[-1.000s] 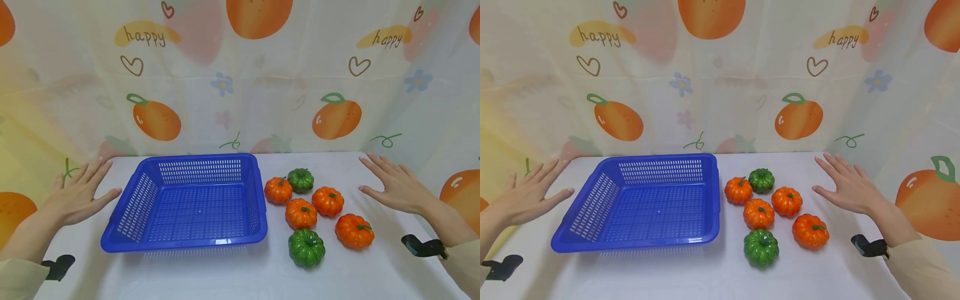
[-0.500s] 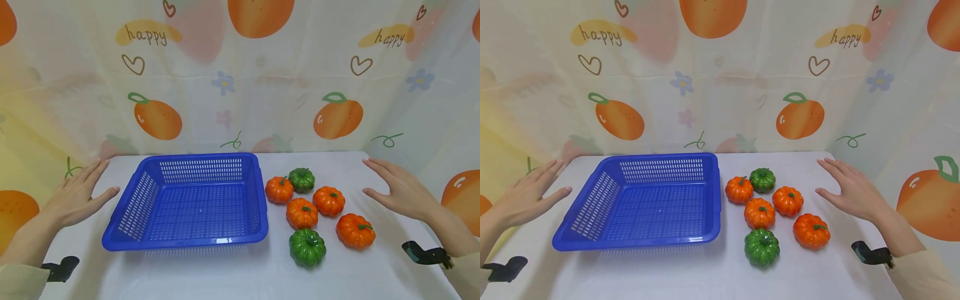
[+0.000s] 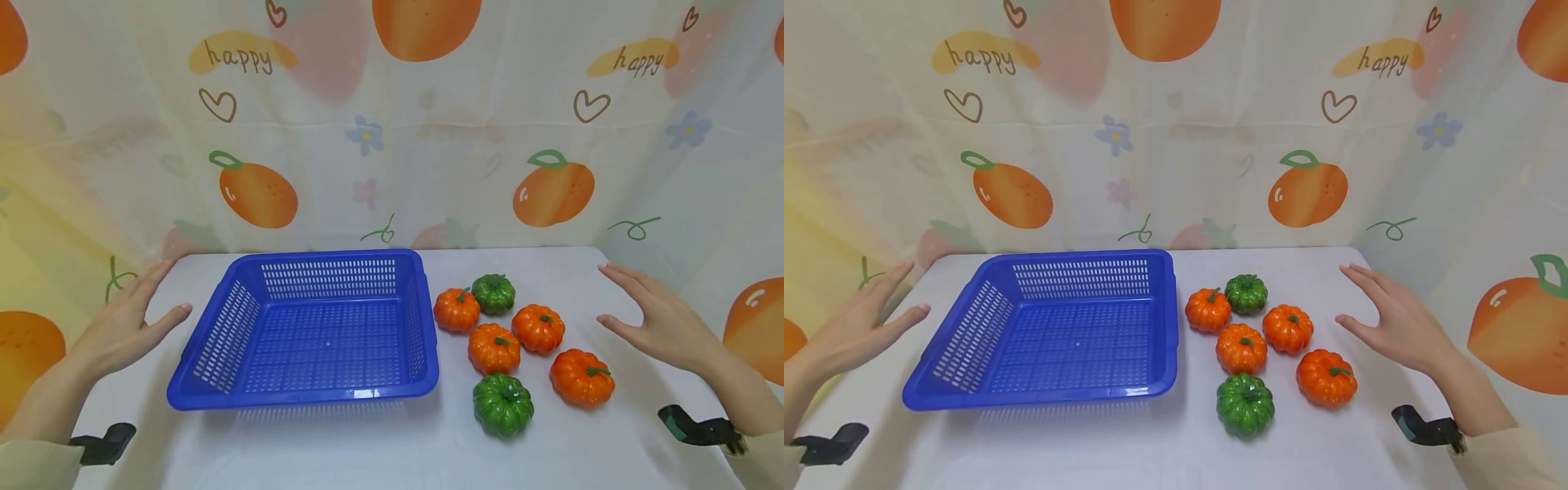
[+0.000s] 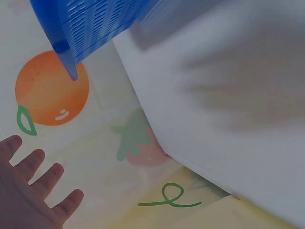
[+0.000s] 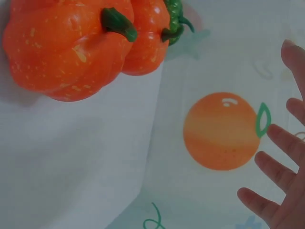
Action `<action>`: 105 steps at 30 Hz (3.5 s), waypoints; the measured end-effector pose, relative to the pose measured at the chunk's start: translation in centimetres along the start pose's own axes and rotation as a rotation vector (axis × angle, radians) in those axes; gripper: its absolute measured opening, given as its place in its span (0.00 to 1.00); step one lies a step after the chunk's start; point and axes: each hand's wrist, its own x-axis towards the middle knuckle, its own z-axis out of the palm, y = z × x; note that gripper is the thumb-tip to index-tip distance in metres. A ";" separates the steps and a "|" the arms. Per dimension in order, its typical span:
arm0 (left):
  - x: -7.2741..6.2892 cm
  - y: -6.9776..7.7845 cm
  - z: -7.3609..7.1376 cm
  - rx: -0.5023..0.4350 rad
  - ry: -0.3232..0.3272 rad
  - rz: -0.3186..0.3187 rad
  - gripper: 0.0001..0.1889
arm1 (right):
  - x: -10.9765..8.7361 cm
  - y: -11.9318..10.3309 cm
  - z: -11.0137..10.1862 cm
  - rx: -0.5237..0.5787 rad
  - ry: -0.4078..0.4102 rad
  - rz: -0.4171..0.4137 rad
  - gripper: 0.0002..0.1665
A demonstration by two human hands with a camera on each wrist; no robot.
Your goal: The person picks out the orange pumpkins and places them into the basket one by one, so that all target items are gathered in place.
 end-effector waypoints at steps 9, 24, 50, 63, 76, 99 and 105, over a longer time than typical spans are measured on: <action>-0.3 -0.1 0.6 -0.134 0.034 -0.001 0.41 | -1.2 0.1 0.9 0.084 0.018 0.006 0.49; -0.9 -0.7 2.3 -0.300 0.019 -0.030 0.36 | -3.3 0.1 2.9 0.150 0.030 -0.017 0.49; -1.8 -1.4 3.9 -0.501 -0.056 -0.170 0.36 | -6.2 0.2 5.9 0.293 -0.136 0.033 0.47; -1.7 -1.1 4.1 -0.525 -0.131 -0.208 0.36 | -7.3 0.4 6.8 0.351 -0.217 0.106 0.47; -1.4 -0.9 3.9 -0.495 -0.200 -0.234 0.37 | -7.6 0.1 7.1 0.377 -0.268 0.145 0.44; -1.2 -1.0 4.1 -0.481 -0.225 -0.223 0.37 | -7.2 -0.1 6.9 0.347 -0.230 0.160 0.40; -1.3 -1.1 4.1 -0.484 -0.222 -0.218 0.37 | -7.0 -0.2 6.4 0.355 -0.199 0.158 0.38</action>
